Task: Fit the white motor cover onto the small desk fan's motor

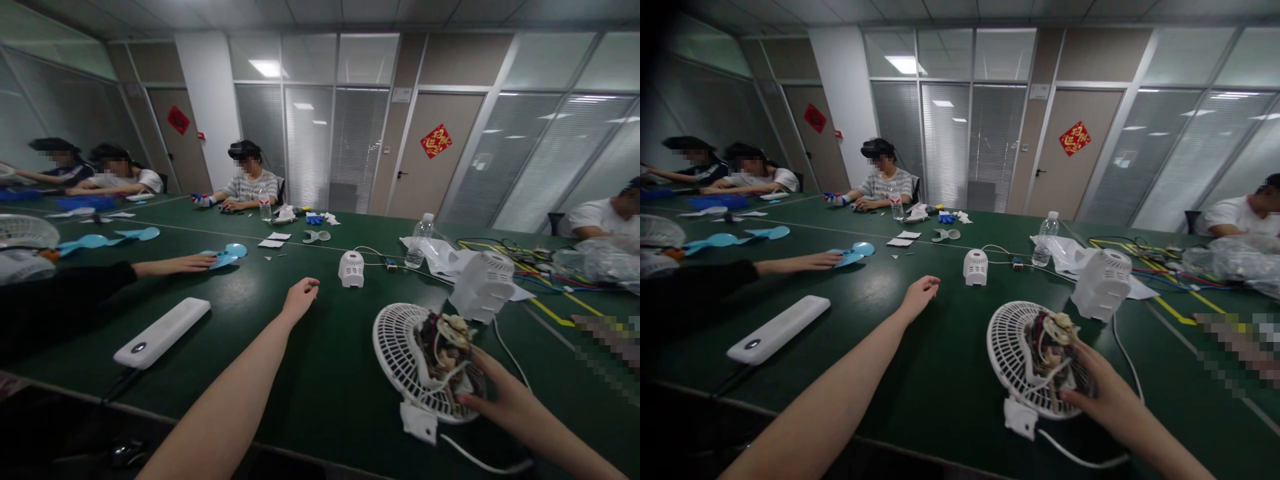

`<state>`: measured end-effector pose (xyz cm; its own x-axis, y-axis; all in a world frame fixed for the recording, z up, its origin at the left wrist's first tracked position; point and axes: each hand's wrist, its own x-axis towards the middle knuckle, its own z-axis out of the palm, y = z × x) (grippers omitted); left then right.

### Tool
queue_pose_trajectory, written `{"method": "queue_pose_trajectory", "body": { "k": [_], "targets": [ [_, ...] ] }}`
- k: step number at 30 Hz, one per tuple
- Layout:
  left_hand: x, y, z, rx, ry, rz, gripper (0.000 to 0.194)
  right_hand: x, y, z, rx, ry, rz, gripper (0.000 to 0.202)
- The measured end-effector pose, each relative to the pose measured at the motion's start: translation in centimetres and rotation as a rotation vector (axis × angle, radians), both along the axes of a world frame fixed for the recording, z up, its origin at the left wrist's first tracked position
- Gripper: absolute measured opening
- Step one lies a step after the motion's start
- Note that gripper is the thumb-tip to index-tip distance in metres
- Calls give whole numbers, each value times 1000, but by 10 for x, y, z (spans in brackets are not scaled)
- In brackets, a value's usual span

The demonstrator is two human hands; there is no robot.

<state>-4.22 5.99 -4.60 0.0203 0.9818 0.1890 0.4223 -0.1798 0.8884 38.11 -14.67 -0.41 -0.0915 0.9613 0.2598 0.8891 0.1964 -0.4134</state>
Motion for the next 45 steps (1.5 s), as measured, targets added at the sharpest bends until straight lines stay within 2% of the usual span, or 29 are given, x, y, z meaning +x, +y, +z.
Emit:
{"method": "queue_pose_trajectory", "body": {
  "k": [5,8,10,13,17,20,24,27,30,32,35,41,45],
  "targets": [
    [3,3,-3,19,14,-42,27,-98,35,19,-81,-62,169,77],
    [4,5,-3,27,7,-81,29,-135,56,23,-81,-59,209,80],
    [4,6,-2,36,3,-114,30,-150,68,24,-71,-42,220,81],
    [3,7,-1,57,2,-158,31,-154,86,30,-96,-13,265,79],
    [4,11,-2,89,-12,-198,32,-140,125,41,-169,126,345,50],
    [5,14,-5,107,-27,-205,31,-137,167,40,-79,221,266,42],
    [7,17,-7,134,-34,-216,28,-152,229,26,46,240,144,55],
    [7,18,-8,148,-33,-216,28,-167,266,14,83,231,156,67],
    [7,18,-7,155,-28,-219,27,-175,287,6,81,195,185,75],
    [7,17,-5,158,-26,-223,27,-176,291,4,84,163,198,76],
    [7,15,-2,161,-25,-220,27,-169,284,5,118,118,190,72],
    [8,12,1,177,3,-202,27,-141,245,17,201,52,62,55],
    [10,9,2,180,7,-192,26,-124,215,22,243,9,-19,54]
  ]
}}
